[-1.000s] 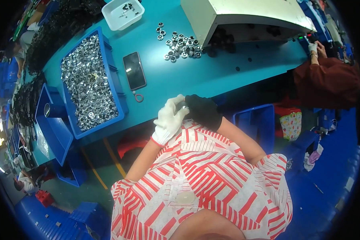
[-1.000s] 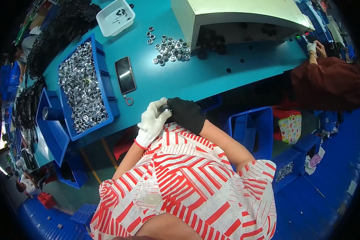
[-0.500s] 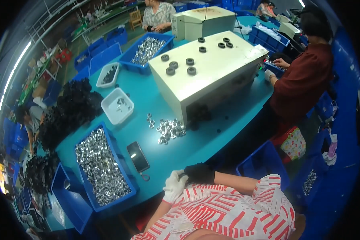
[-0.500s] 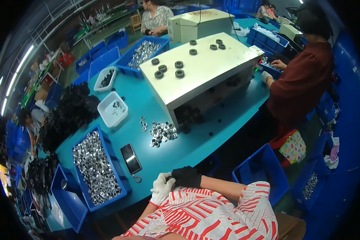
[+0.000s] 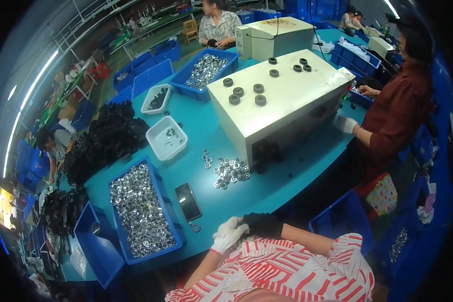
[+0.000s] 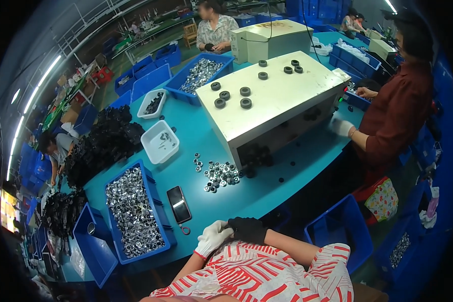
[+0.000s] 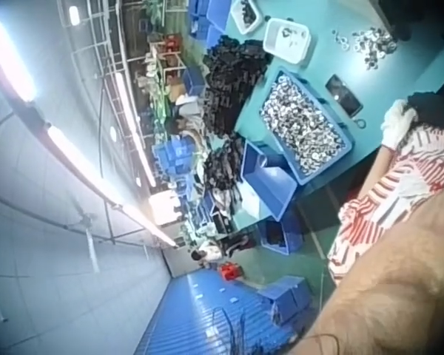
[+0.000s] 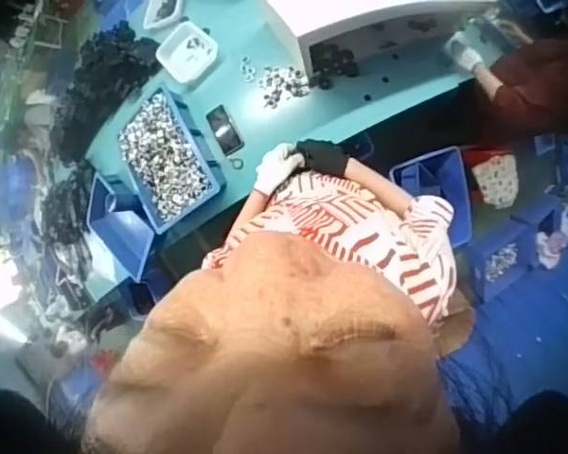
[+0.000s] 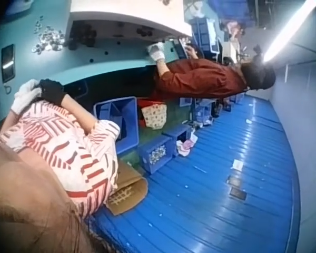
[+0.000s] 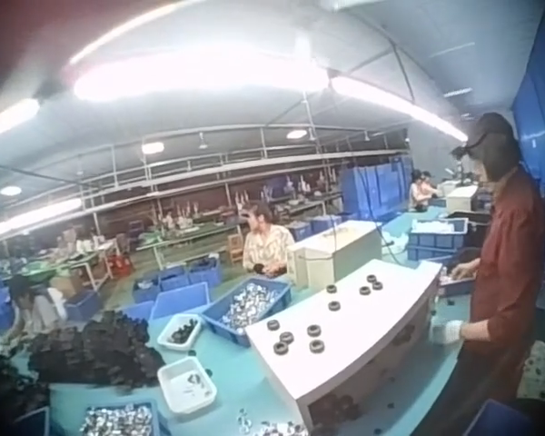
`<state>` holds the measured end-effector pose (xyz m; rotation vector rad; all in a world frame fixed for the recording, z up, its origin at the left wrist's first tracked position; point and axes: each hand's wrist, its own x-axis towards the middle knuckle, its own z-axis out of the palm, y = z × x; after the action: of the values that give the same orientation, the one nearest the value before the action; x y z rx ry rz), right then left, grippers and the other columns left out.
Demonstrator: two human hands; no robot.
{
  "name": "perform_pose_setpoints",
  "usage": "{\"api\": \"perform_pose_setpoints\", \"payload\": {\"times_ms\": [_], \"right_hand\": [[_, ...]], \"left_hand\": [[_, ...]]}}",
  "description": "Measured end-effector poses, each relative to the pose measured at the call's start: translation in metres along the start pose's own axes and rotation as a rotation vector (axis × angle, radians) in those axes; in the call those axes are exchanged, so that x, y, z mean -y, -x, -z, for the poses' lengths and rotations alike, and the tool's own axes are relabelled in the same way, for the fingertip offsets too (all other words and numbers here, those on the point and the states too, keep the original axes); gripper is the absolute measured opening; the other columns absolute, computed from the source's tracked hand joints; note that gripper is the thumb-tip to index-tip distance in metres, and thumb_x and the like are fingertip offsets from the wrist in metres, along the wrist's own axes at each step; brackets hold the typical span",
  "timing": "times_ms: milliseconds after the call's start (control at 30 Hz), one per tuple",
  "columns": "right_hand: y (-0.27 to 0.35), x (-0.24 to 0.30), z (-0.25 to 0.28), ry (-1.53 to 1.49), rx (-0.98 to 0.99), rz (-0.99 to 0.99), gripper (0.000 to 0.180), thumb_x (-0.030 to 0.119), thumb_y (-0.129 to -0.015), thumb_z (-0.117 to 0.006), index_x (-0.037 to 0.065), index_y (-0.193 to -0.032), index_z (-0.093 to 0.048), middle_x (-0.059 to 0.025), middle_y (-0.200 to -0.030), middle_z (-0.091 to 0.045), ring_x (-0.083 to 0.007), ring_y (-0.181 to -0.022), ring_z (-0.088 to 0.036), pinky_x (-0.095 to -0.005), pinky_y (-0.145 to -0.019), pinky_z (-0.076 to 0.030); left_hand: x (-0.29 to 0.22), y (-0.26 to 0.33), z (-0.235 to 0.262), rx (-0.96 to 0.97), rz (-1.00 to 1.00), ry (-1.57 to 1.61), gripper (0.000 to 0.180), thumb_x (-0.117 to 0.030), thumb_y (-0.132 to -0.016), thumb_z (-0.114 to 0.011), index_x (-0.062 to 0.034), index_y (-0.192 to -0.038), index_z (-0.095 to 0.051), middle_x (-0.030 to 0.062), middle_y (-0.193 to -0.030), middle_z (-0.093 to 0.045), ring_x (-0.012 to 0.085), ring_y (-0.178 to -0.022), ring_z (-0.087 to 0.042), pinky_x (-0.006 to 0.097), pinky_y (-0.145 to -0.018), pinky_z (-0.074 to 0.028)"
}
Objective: Assembling metal washers onto rubber components in a factory setting.
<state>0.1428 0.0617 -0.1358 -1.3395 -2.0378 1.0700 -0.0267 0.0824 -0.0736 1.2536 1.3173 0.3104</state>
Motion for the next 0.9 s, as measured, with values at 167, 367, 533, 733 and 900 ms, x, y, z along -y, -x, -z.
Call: {"api": "perform_pose_setpoints", "payload": {"times_ms": [167,367,533,733,900], "right_hand": [[-0.001,0.001,-0.007,0.003,-0.023,-0.003,0.031,0.03,-0.079,-0.065,0.007,-0.1,-0.059,-0.0146,-0.097,-0.062,-0.0311,-0.09,-0.061,-0.0397,-0.075,-0.048],[-0.009,-0.025,-0.043,-0.141,-0.125,-0.085,0.033,0.03,-0.077,-0.064,0.009,-0.101,-0.056,-0.0172,-0.092,-0.064,-0.0335,-0.084,-0.063,-0.0426,-0.069,-0.049],[-0.007,0.001,-0.023,0.031,-0.119,-0.071,0.033,0.034,-0.074,-0.066,0.01,-0.094,-0.055,-0.0156,-0.081,-0.064,-0.0354,-0.076,-0.064,-0.0438,-0.064,-0.05],[-0.004,-0.012,-0.018,-0.085,-0.243,-0.132,0.037,0.041,-0.079,-0.061,0.009,-0.097,-0.057,-0.0168,-0.087,-0.063,-0.0346,-0.079,-0.063,-0.0435,-0.066,-0.049],[-0.004,0.009,0.011,-0.36,-0.214,-0.153,0.044,0.025,-0.079,-0.068,0.009,-0.117,-0.054,-0.0138,-0.104,-0.064,-0.0311,-0.094,-0.063,-0.0376,-0.08,-0.05]], "left_hand": [[0.025,-0.002,0.001,-0.028,-0.084,0.094,0.036,-0.013,-0.085,-0.061,0.0038,-0.116,-0.055,0.01,-0.098,-0.066,0.014,-0.086,-0.063,0.024,-0.078,-0.049],[0.031,-0.007,-0.008,-0.035,-0.052,0.353,0.031,-0.013,-0.089,-0.057,0.0032,-0.116,-0.055,0.0041,-0.082,-0.06,0.0098,-0.067,-0.056,0.021,-0.06,-0.048],[0.039,-0.013,-0.009,-0.218,-0.16,-0.029,0.022,-0.009,-0.084,-0.061,0.0037,-0.101,-0.059,0.0053,-0.075,-0.06,0.0096,-0.061,-0.056,0.023,-0.057,-0.047],[0.027,-0.023,-0.009,-0.035,-0.12,0.41,0.027,-0.013,-0.09,-0.056,0.0024,-0.112,-0.057,0.0039,-0.082,-0.062,0.0093,-0.065,-0.057,0.022,-0.059,-0.05],[0.027,-0.026,-0.005,-0.002,-0.055,0.526,0.035,-0.012,-0.089,-0.05,0.0058,-0.119,-0.053,0.0051,-0.093,-0.064,0.0093,-0.075,-0.061,0.02,-0.065,-0.051]]}}
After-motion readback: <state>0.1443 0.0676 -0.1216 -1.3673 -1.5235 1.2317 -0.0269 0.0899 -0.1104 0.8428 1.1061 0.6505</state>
